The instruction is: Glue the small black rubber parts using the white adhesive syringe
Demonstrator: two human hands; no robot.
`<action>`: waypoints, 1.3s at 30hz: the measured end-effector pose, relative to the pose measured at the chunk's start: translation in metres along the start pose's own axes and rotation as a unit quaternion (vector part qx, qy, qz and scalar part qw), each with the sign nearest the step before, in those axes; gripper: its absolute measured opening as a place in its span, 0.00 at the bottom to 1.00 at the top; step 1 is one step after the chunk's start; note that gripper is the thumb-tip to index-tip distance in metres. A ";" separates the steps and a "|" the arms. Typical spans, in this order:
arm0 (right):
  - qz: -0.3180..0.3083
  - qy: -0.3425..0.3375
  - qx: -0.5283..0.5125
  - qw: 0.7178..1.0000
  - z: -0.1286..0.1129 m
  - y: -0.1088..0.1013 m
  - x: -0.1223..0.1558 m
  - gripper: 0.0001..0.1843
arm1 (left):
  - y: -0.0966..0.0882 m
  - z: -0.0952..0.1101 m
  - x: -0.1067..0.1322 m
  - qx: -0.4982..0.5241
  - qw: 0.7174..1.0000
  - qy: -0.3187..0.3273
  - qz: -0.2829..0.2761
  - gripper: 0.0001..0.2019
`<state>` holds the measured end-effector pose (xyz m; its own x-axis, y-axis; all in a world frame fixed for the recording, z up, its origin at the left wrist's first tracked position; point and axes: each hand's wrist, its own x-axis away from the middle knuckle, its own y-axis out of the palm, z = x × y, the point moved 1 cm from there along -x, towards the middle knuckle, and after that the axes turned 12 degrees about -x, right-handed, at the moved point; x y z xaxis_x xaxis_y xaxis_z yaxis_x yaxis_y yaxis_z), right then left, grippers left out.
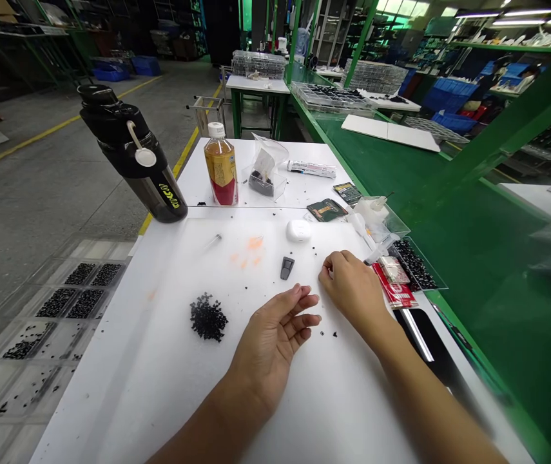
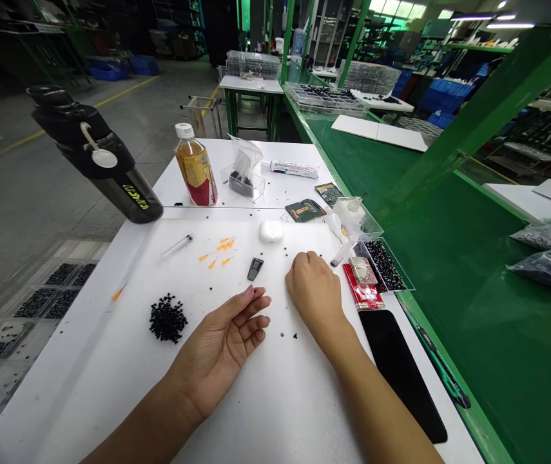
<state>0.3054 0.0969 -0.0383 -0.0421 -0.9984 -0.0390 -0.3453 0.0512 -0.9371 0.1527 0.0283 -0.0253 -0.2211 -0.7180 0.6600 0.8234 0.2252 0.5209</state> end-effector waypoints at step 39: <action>0.030 -0.317 -0.456 0.831 -0.023 -0.039 0.044 0.11 | -0.001 0.020 0.008 -0.217 0.932 0.282 -0.068 0.09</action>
<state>0.2949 0.0516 0.0044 0.3178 -0.7912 -0.5225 -0.9395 -0.1885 -0.2860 0.1396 0.0357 -0.0098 -0.1299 -0.9801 0.1501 0.9689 -0.0933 0.2292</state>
